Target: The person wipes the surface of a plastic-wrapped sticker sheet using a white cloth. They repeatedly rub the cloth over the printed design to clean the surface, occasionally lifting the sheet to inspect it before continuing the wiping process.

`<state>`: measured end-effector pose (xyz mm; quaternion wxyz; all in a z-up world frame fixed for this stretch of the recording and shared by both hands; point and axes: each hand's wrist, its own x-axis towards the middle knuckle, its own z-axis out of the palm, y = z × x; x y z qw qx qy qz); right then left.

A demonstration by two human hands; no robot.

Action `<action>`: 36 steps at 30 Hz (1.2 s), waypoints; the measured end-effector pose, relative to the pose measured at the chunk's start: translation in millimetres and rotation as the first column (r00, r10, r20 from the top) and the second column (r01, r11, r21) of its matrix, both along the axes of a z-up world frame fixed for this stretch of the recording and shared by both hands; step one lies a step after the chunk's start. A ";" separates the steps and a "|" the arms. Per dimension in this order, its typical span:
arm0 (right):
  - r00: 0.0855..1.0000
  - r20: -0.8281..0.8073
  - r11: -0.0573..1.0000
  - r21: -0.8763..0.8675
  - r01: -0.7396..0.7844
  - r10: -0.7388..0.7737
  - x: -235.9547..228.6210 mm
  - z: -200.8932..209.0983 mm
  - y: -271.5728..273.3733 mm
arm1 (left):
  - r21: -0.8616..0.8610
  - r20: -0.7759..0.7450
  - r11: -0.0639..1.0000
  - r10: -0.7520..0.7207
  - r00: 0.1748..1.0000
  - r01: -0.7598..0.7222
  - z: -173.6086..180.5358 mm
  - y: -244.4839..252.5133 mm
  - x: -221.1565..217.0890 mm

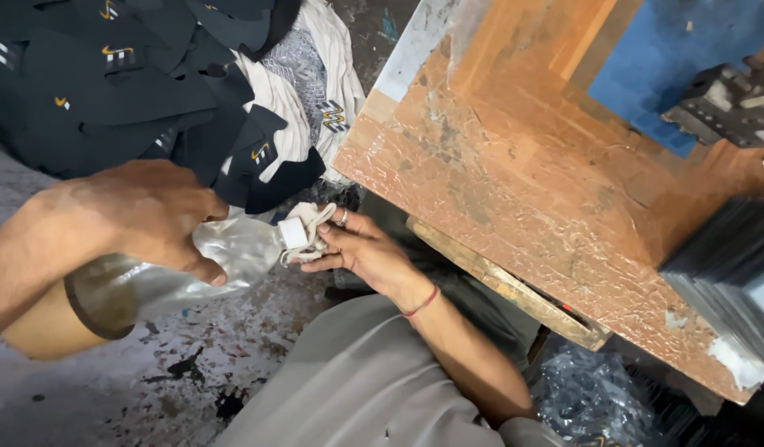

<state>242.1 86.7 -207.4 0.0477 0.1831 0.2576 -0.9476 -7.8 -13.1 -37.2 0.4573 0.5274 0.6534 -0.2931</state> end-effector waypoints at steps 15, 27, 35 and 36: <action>0.999 -0.032 0.997 -0.073 -0.038 0.036 1.3 -14.6 -9.3 | -0.129 -0.022 0.991 -0.039 0.999 0.036 8.6 4.4 4.7; 1.000 -0.019 0.998 -0.070 0.001 -0.002 1.0 -28.3 -16.6 | -0.180 -0.010 0.982 -0.056 0.998 0.054 -5.0 8.3 2.8; 0.999 -0.045 0.995 -0.103 -0.012 0.007 1.0 -29.2 -16.0 | -0.190 0.004 0.977 -0.100 0.995 0.099 -14.7 7.6 -1.1; 0.998 -0.057 0.994 -0.107 -0.016 0.009 1.0 -28.4 -16.1 | -0.205 -0.011 0.975 -0.092 0.996 0.088 -15.2 7.3 -1.5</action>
